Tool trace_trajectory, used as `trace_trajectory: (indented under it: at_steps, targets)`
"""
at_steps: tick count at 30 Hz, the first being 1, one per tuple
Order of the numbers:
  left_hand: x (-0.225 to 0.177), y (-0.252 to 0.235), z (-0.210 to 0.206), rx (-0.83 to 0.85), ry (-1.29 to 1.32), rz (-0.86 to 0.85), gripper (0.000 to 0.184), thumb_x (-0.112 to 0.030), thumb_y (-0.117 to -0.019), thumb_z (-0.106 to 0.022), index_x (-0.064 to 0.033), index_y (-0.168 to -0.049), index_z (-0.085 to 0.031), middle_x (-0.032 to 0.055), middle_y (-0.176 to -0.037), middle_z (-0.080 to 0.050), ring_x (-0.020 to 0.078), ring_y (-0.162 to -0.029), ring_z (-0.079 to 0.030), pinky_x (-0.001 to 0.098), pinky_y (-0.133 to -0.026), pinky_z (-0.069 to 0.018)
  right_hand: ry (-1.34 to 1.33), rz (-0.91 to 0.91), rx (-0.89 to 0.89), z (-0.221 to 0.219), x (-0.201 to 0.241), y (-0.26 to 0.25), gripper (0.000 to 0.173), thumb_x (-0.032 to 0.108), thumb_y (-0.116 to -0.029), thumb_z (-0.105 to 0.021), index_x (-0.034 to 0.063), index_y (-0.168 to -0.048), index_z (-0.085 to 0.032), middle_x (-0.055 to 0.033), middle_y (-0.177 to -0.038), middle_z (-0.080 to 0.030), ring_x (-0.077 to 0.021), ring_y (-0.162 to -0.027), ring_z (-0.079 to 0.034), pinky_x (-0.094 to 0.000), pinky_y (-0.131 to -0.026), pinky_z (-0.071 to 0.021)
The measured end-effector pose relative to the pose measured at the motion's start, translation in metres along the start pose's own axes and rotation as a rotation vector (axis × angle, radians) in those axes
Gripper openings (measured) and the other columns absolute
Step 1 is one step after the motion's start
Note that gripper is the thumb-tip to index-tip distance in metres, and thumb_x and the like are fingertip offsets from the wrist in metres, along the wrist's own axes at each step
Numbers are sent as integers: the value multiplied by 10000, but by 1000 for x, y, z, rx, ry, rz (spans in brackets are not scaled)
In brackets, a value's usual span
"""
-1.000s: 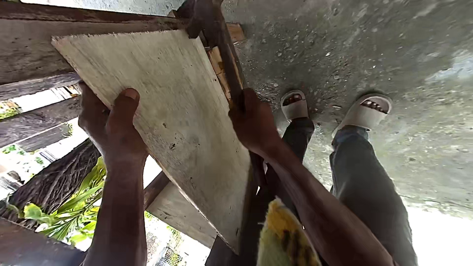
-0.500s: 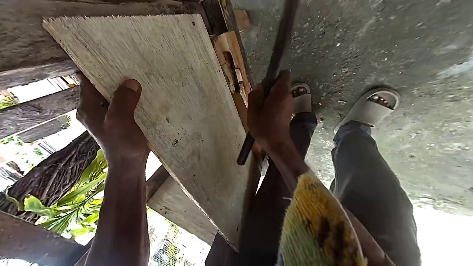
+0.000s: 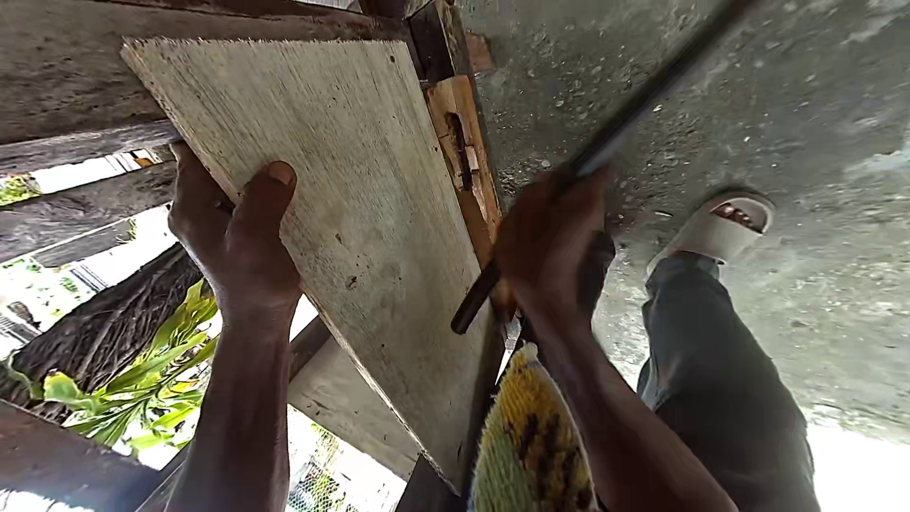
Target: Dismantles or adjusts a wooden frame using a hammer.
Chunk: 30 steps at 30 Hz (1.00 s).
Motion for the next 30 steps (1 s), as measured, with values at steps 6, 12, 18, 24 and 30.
trace_trajectory:
  at_steps: [6, 12, 18, 24, 30]
  targets:
    - [1, 4, 3, 3, -39, 29, 324, -177, -931, -608, -147, -1248, -554, -129, -1023, -684, -5, -926, -698, 238, -833, -614, 243, -108, 204, -25, -16, 6, 199, 168, -1039, -506, 25, -1168, -457, -46, -669, -492, -167, -500, -524, -357, -468, -470]
    - [4, -2, 1, -4, 33, -46, 365, -141, -898, -607, -91, -1256, -556, -94, -1027, -698, 24, -934, -704, 259, -842, -618, 361, -9, 348, -10, 5, -1, 219, 193, -1058, -524, 28, -1200, -502, -115, -682, -541, -250, -510, -556, -424, -458, -471]
    - [10, -2, 0, -3, 109, -30, 430, -134, -889, -628, -63, -1304, -541, -52, -1068, -700, 60, -966, -707, 287, -857, -621, 312, -140, 383, -25, -1, 18, 313, 200, -1047, -522, 15, -1288, -446, -176, -790, -594, -307, -610, -629, -478, -534, -520]
    - [8, -2, 4, -8, -4, 21, 491, -219, -911, -684, -46, -1346, -535, -20, -1120, -700, 37, -994, -694, 262, -887, -599, 449, -125, 300, 75, -47, 71, 247, 220, -1065, -512, 23, -1214, -520, -98, -711, -562, -238, -566, -585, -452, -530, -515]
    - [-4, -10, 11, -259, -720, -8, 608, -486, -846, -722, -16, -1224, -649, 189, -1194, -678, 292, -1135, -646, 514, -996, -466, 434, -401, 20, 231, -159, 150, 250, 176, -1051, -514, -40, -1171, -553, -70, -750, -548, -163, -564, -548, -389, -559, -523]
Point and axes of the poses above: each hand's wrist, its own y-axis away from the middle knuckle, its own z-axis out of the back of the hand, x = y × z, the point moved 2 cm from there along -y, towards the middle knuckle
